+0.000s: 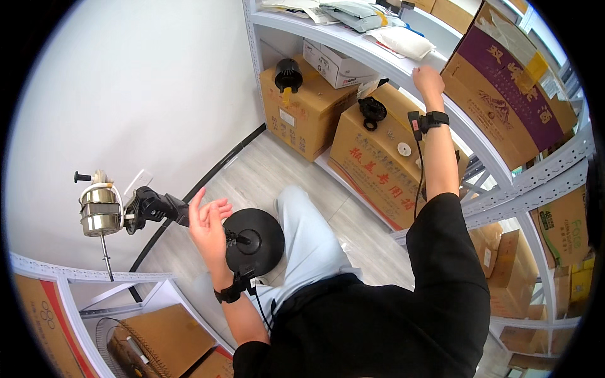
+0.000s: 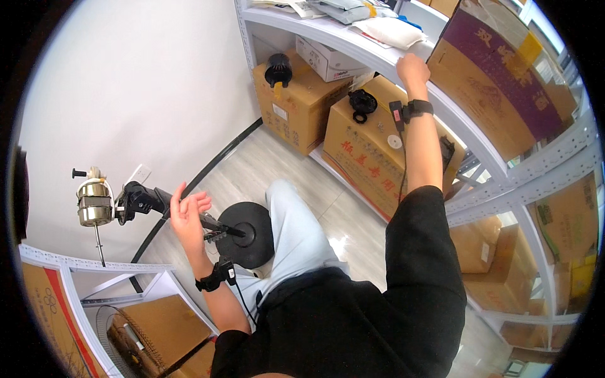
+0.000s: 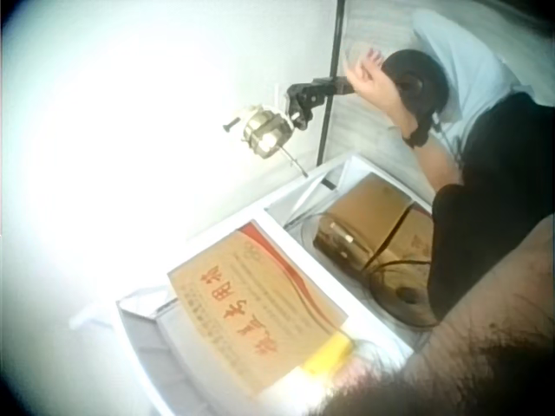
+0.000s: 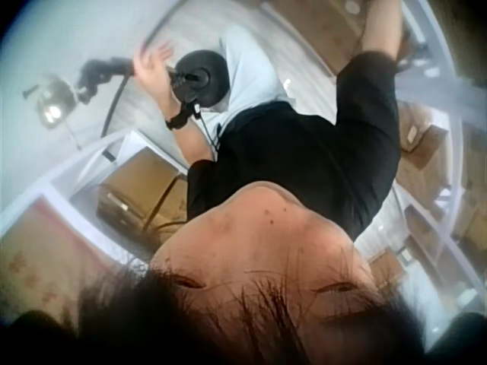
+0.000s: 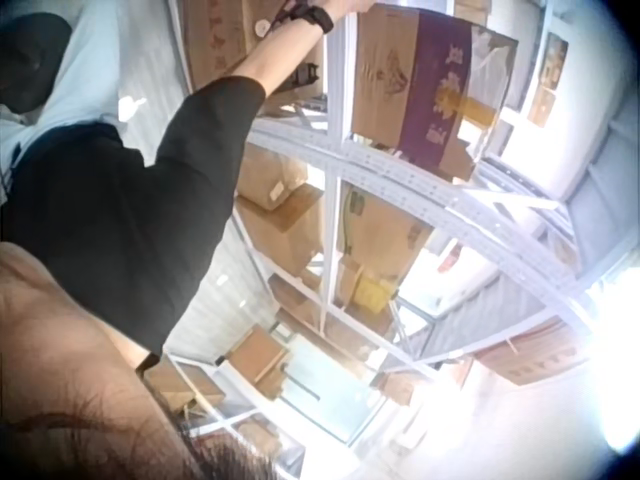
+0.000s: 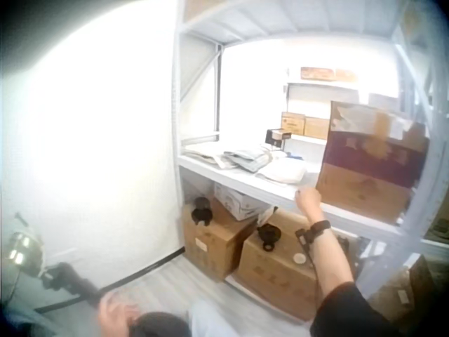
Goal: The person assembles a motor by attaching a black plastic component to a metallic motor housing, securing it with a screw, and then fitting a black cylindrical casing over the assembly.
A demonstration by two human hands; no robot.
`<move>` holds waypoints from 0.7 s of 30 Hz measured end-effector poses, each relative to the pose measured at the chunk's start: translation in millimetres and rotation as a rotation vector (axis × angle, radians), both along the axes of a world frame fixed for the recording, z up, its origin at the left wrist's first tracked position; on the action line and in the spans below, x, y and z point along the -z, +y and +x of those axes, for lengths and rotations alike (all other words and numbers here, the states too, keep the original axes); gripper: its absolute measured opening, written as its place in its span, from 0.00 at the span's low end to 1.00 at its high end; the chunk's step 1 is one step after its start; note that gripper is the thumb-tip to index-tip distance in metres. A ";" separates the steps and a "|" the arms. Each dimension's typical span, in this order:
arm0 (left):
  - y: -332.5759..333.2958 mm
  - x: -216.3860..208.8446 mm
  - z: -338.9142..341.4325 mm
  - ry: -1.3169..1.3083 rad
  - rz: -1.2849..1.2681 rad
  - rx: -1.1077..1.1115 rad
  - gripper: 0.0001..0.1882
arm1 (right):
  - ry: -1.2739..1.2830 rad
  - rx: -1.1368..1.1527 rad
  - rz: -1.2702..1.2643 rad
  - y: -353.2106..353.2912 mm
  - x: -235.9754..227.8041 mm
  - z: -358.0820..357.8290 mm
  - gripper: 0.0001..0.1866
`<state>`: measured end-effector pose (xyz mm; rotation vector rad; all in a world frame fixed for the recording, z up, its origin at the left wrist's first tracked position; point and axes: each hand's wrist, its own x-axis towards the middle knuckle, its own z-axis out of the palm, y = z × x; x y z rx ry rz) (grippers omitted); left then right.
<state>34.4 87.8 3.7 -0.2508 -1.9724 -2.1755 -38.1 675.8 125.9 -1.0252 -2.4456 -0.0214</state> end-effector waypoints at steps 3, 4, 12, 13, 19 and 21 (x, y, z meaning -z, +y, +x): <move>-10.3 -1.3 1.8 -0.011 0.023 -0.071 0.21 | -0.026 -0.011 0.003 -6.3 -3.2 10.7 0.19; -12.8 0.8 0.8 -0.007 0.040 -0.090 0.20 | -0.036 -0.022 0.011 -9.6 -2.3 16.0 0.19; -44.8 21.5 -3.6 0.056 0.074 -0.299 0.19 | 0.390 -0.866 -0.476 -256.7 67.6 22.6 0.18; -43.3 22.8 -3.8 0.071 0.095 -0.358 0.16 | 0.283 -0.998 -0.613 -286.9 75.7 21.5 0.17; -55.6 24.1 -11.1 0.258 0.019 -0.696 0.14 | 0.013 -1.644 -1.108 -446.0 106.8 -25.1 0.30; -60.7 22.8 -11.2 0.344 -0.144 -0.786 0.14 | -0.036 -1.790 -1.264 -485.1 105.4 -41.2 0.39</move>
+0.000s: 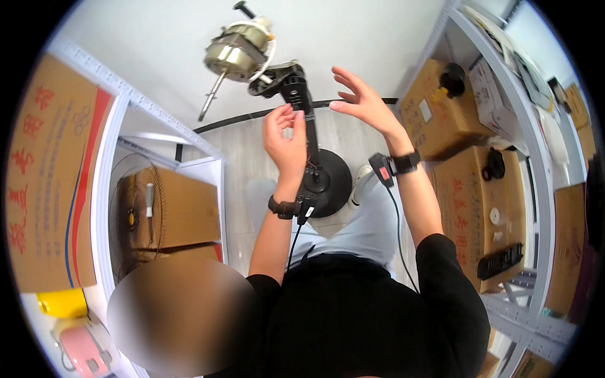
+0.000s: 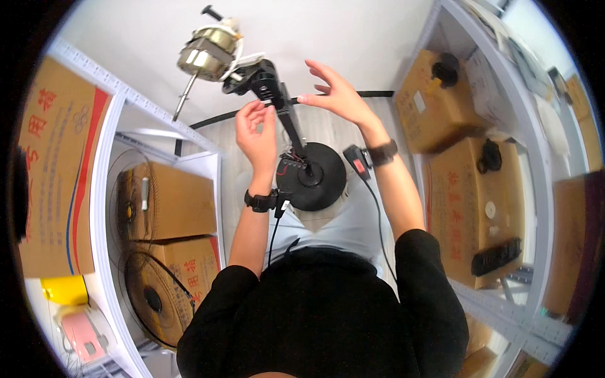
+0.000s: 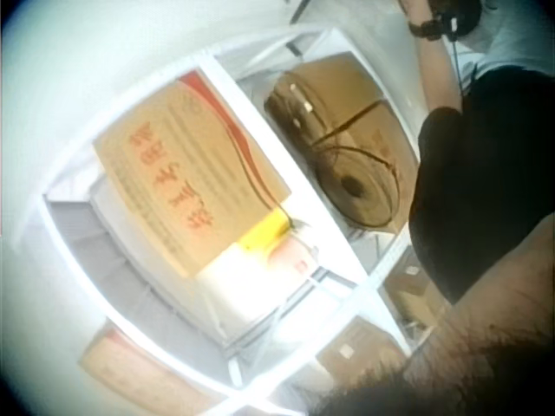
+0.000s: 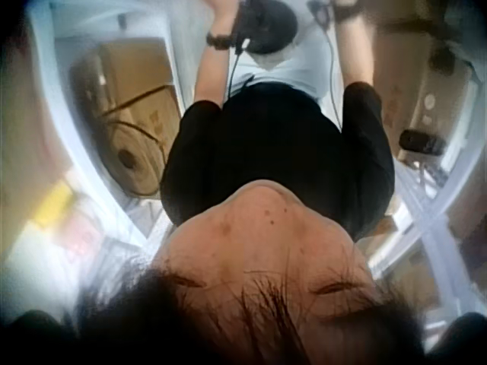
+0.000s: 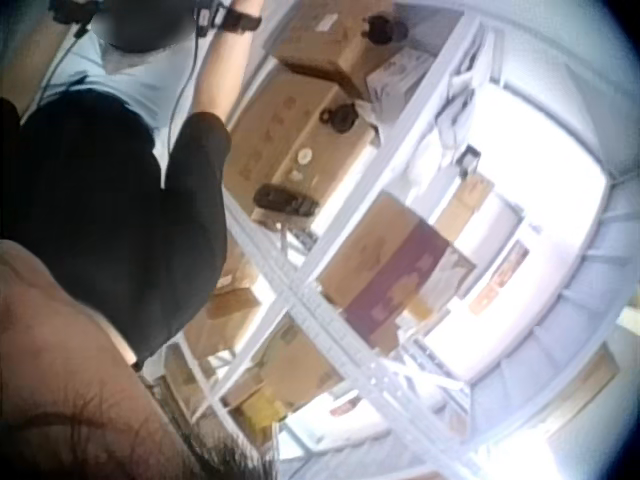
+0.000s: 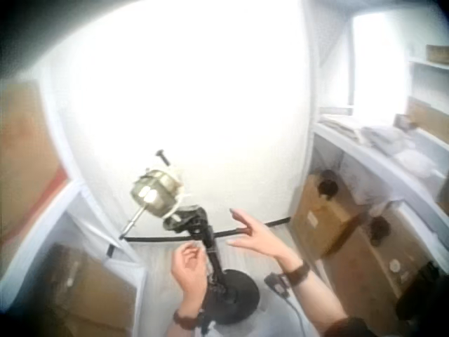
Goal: The person assembles a motor by attaching a black plastic component to a metallic motor housing, securing it with a screw, and then fitting a black cylindrical casing over the assembly.
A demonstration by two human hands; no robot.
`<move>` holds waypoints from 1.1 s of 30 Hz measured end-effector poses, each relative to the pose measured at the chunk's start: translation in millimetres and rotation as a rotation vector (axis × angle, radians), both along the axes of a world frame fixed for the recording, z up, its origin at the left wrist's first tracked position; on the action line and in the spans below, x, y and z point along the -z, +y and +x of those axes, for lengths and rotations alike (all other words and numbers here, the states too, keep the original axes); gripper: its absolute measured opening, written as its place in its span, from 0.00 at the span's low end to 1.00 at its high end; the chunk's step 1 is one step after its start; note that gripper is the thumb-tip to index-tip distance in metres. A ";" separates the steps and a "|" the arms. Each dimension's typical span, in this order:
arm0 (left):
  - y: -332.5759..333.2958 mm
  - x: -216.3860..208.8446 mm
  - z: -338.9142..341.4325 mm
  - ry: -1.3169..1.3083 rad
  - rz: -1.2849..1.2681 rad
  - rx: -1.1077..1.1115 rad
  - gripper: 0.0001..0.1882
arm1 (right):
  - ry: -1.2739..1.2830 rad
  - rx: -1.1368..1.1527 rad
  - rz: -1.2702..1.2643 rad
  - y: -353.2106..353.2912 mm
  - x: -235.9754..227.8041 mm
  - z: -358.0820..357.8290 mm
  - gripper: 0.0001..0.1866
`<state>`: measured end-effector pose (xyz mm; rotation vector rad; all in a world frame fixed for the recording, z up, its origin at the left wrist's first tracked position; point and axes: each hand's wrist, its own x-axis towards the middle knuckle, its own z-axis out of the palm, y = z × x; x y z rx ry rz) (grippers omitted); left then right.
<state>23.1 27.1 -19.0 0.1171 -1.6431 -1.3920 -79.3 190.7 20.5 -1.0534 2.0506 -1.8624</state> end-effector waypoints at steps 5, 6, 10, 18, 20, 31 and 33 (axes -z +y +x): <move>-6.3 -15.8 0.8 0.059 -0.213 -0.114 0.16 | -0.164 -0.446 -0.156 -47.3 -11.9 -33.2 0.50; -7.9 -18.9 -1.3 0.062 -0.240 -0.128 0.16 | -0.189 -0.471 -0.182 -54.4 -11.7 -38.7 0.46; -12.7 -23.7 -9.6 0.070 -0.277 -0.169 0.14 | -0.284 -0.513 -0.166 -63.6 -15.3 -45.8 0.43; -13.1 -25.0 -15.6 0.102 -0.318 -0.194 0.10 | -0.240 -0.475 -0.129 -60.3 -8.6 -52.9 0.43; -13.3 -23.7 -15.3 0.090 -0.324 -0.204 0.09 | -0.225 -0.485 -0.108 -58.3 -11.5 -52.6 0.42; -4.0 -29.7 -17.7 0.079 -0.321 -0.249 0.07 | -0.357 -0.364 -0.215 -73.4 -11.9 -52.2 0.26; -3.4 -30.9 -18.1 0.056 -0.261 -0.224 0.06 | -0.361 -0.286 -0.138 -79.0 -18.6 -53.6 0.24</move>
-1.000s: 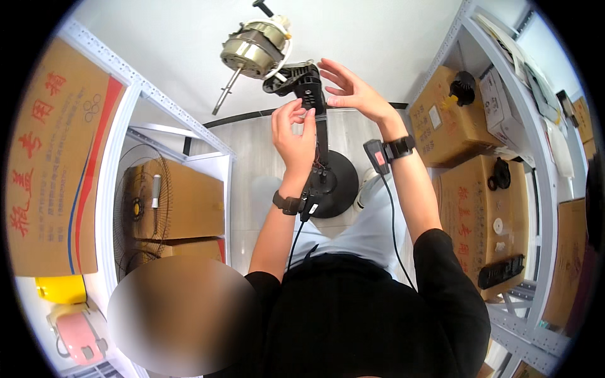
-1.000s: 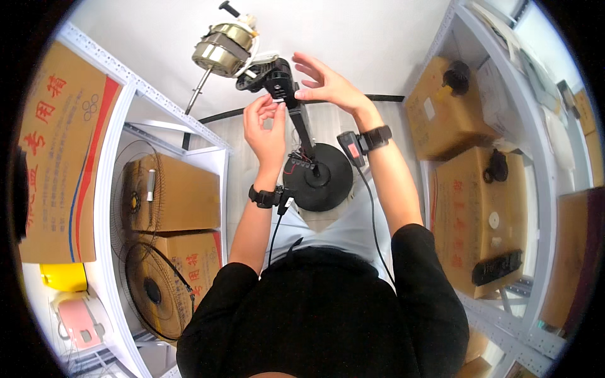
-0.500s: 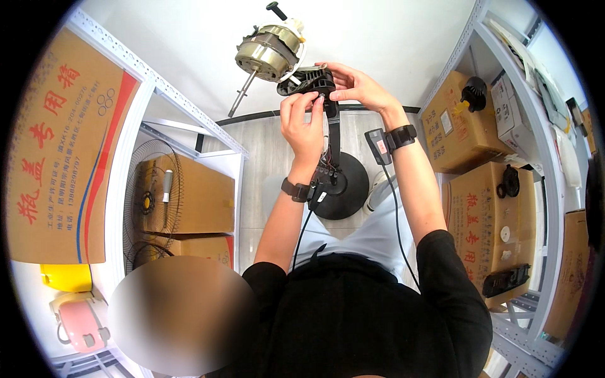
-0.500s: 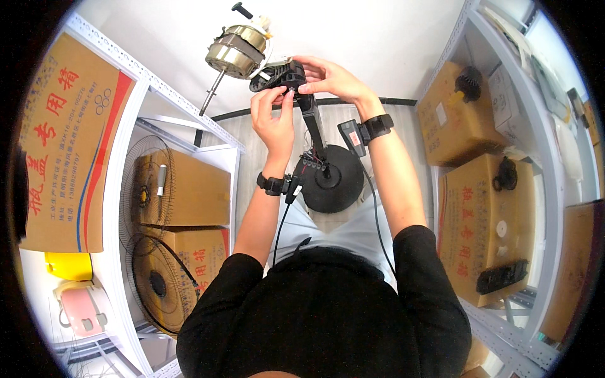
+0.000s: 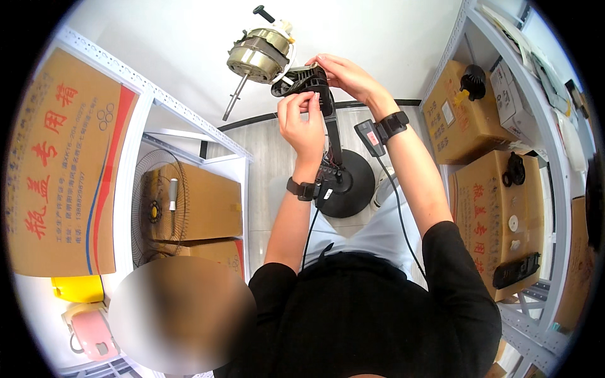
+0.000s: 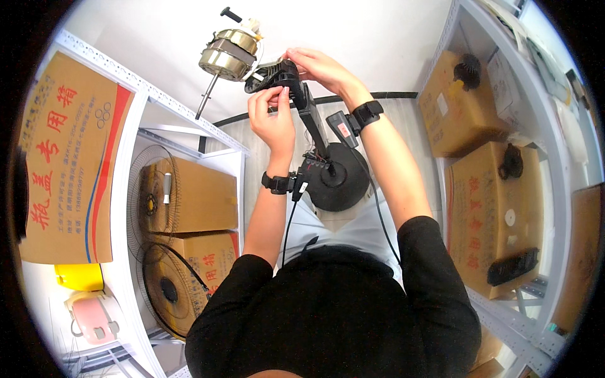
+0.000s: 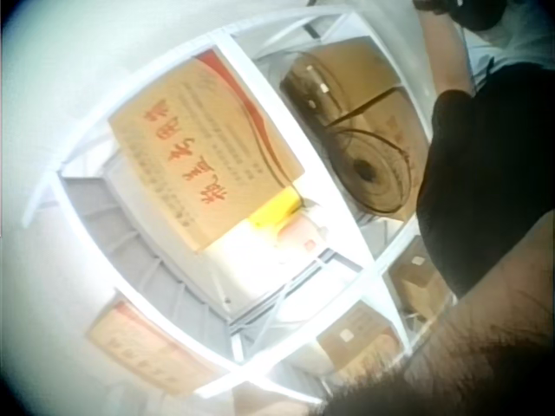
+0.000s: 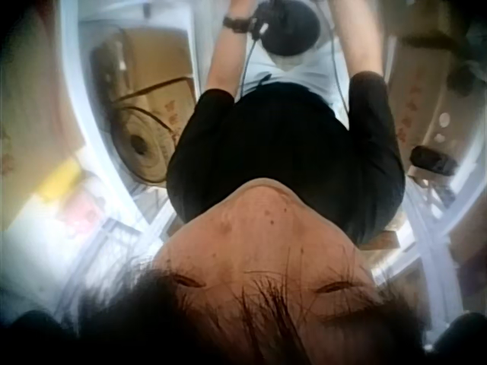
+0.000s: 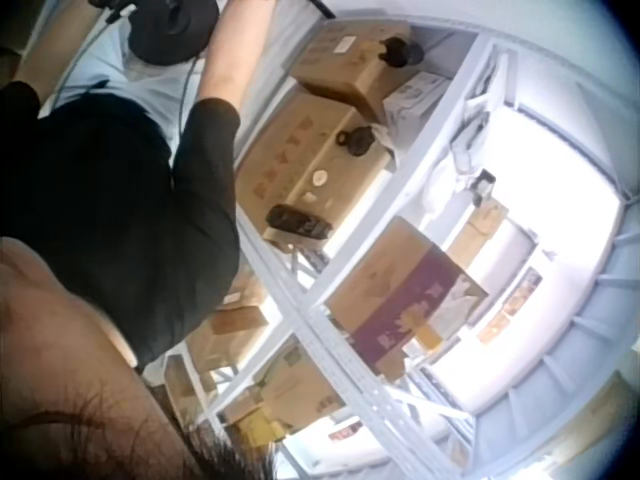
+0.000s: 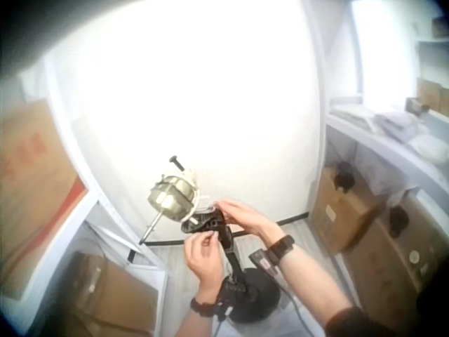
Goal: The person assembles a motor by attaching a black plastic component to a metallic motor housing, securing it with a screw, and then fitting a black cylindrical casing over the assembly.
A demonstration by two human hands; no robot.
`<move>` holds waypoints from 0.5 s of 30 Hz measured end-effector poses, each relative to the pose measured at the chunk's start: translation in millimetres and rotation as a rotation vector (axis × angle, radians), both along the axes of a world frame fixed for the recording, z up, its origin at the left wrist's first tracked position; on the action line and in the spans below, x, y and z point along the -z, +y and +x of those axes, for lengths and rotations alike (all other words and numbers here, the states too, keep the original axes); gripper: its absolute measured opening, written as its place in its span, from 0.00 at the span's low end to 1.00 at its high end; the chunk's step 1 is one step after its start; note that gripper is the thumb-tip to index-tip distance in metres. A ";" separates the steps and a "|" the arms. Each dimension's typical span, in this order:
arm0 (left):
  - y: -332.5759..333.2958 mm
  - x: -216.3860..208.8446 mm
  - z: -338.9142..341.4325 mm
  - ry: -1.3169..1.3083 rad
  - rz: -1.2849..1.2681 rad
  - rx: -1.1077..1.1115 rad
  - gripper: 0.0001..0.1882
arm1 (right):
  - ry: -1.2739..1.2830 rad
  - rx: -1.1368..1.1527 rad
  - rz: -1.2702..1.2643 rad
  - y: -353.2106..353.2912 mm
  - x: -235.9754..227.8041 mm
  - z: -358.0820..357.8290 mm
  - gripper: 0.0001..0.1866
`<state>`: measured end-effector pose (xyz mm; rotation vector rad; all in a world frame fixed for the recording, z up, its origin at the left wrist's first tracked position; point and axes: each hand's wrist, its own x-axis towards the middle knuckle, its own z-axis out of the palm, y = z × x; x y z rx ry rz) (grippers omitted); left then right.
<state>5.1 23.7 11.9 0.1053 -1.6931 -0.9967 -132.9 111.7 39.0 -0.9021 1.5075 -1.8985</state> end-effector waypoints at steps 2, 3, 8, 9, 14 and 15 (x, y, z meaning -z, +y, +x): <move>-1.3 -0.5 -0.6 -0.041 0.071 0.026 0.06 | 0.002 0.049 0.092 -5.9 -6.2 -1.4 0.23; -2.2 1.3 -2.1 -0.025 0.104 0.047 0.06 | 0.002 0.067 0.140 -8.9 -9.0 -2.0 0.23; -5.4 6.7 -7.7 0.026 0.217 0.145 0.07 | -0.002 0.042 0.352 -13.5 -14.4 -19.0 0.19; -5.0 6.4 -8.3 0.031 0.240 0.167 0.07 | -0.028 0.018 0.259 -12.2 -10.6 -21.7 0.18; -8.1 11.8 -7.4 0.003 0.296 0.235 0.08 | -0.098 -0.097 0.220 -7.6 -15.0 -25.3 0.12; -8.8 13.0 -7.7 0.002 0.289 0.228 0.08 | -0.086 -0.079 0.308 -9.7 -17.7 -27.5 0.12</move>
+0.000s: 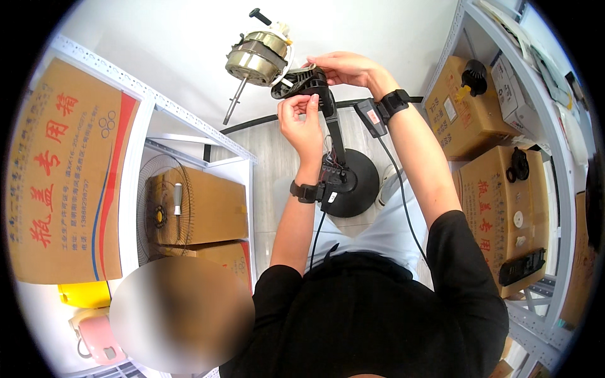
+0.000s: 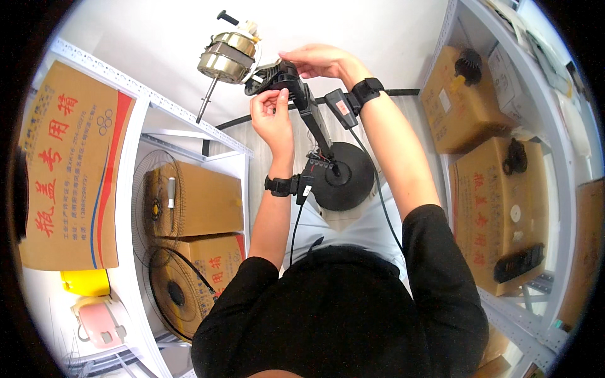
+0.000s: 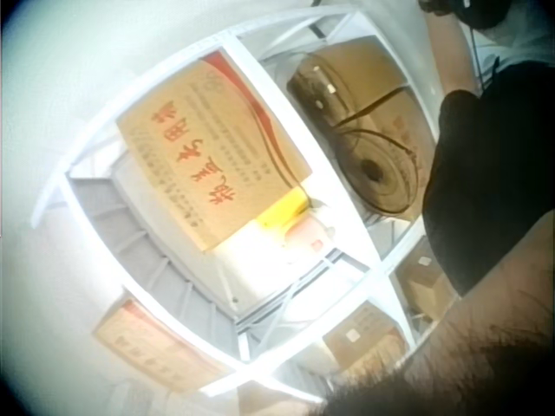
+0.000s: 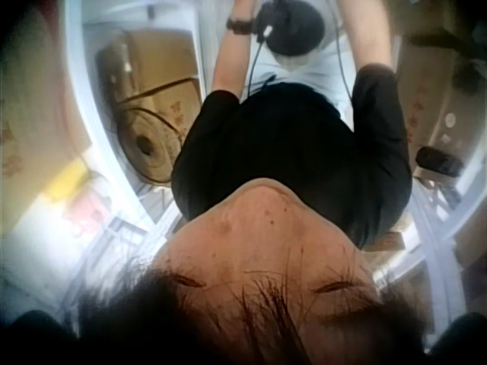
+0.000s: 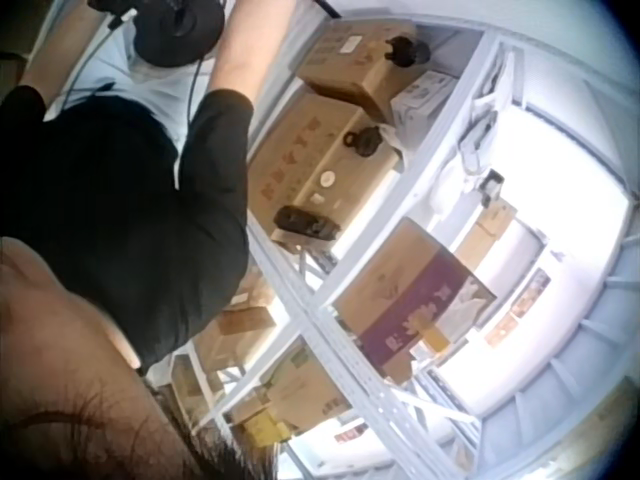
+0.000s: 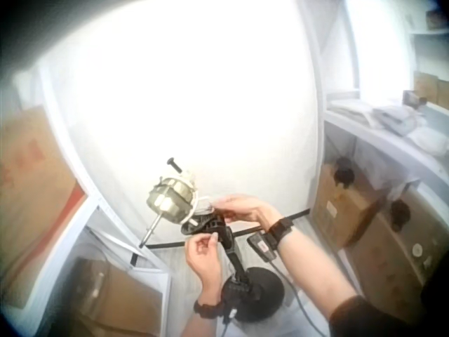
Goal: The person assembles a motor by attaching a black plastic component to a metallic motor housing, securing it with a screw, and then fitting a black cylindrical casing over the assembly.
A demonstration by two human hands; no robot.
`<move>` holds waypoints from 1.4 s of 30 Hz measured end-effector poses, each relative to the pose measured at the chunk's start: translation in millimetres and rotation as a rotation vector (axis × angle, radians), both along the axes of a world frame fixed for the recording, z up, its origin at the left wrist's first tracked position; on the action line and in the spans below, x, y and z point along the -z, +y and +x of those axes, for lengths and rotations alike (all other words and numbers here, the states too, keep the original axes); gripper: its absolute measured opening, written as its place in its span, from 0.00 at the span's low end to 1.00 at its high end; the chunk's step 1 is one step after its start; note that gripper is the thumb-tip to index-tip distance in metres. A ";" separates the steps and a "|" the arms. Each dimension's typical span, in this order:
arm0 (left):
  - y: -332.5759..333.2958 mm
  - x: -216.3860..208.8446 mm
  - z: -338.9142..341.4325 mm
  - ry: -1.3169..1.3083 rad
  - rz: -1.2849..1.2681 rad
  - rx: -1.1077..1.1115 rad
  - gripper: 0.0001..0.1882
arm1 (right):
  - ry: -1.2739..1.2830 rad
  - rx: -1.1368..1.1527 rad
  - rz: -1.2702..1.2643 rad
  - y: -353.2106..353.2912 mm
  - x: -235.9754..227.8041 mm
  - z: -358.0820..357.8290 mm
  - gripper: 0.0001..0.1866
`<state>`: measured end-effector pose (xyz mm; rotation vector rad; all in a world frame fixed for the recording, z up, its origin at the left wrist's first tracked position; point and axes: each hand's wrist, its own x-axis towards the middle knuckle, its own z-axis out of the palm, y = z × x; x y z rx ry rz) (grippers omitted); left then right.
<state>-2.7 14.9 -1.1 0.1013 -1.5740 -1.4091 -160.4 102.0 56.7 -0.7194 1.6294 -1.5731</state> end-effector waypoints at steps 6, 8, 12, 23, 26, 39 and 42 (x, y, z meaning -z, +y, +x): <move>2.3 -1.2 -1.5 -0.019 -0.026 -0.015 0.08 | -0.058 -0.170 -0.127 1.9 9.2 -21.9 0.15; 2.6 -2.1 0.5 -0.030 -0.052 -0.038 0.08 | -0.067 -0.223 -0.166 3.7 5.5 -20.6 0.16; -0.4 2.4 -0.7 -0.011 -0.083 -0.043 0.08 | -0.025 -0.194 -0.039 1.2 -14.9 -15.7 0.15; 4.2 -5.6 2.7 0.041 -0.206 -0.113 0.04 | -0.038 -0.202 -0.140 0.6 -5.2 -7.0 0.15; 4.0 -4.7 2.4 0.028 -0.239 -0.133 0.04 | -0.011 -0.124 0.101 -10.3 -5.1 -15.6 0.16; 0.3 -5.6 4.4 0.033 -0.300 -0.152 0.05 | 0.012 -0.221 0.156 -17.8 -14.0 -19.8 0.14; 3.7 -7.1 2.5 0.046 -0.302 -0.133 0.05 | 0.040 -0.230 0.229 -16.4 -10.4 -31.3 0.14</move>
